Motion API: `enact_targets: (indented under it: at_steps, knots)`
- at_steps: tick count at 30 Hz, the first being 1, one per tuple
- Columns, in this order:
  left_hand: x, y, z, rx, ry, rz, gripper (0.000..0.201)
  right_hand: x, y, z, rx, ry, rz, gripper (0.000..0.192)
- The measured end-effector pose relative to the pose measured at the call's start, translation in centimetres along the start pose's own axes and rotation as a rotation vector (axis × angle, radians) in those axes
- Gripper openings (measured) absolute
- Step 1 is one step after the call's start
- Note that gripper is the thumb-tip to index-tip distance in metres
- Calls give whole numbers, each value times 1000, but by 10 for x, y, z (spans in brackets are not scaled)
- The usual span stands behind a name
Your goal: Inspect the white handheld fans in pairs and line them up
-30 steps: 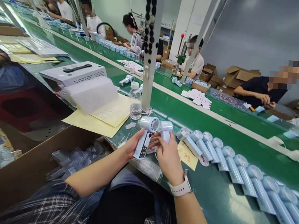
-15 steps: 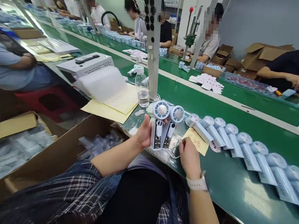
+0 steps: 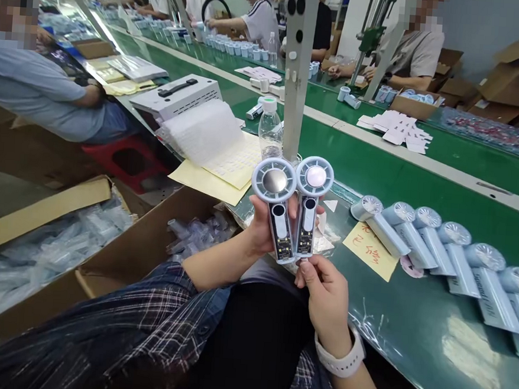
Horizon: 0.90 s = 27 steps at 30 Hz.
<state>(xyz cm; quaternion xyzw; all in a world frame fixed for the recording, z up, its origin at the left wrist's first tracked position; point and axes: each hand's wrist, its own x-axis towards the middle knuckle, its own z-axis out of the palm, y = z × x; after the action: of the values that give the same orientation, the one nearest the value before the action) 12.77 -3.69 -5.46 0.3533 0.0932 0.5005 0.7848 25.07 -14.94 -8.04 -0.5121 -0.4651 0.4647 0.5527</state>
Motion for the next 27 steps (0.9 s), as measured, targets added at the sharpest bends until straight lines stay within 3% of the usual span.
enact_targets:
  at_steps: [3,5,9,12,14,16,19,23,27]
  knots:
    - [-3,-8,-5,24,-34,77,78,-4,7,15,221,97,31,45]
    - [-3,-11,-7,44,-52,83,78,-4,9,18,217,79,42,46]
    - [2,-4,-7,27,6,66,84,0,2,-1,-139,35,-77,42]
    - [5,3,-10,-1,37,93,79,8,-7,-22,-464,203,-240,38]
    - [1,5,-14,64,-13,44,77,12,-10,-30,-539,285,-270,42]
    - [-6,7,-18,206,-97,-80,78,13,-11,-34,-390,170,-188,59]
    - [-13,10,-21,359,-159,-192,81,8,-14,-36,-50,-3,-49,56]
    - [-6,7,-19,262,-75,-133,73,1,-21,-36,83,97,-19,48]
    - [-4,-3,-11,76,-61,-275,65,1,-20,-38,214,121,-17,31]
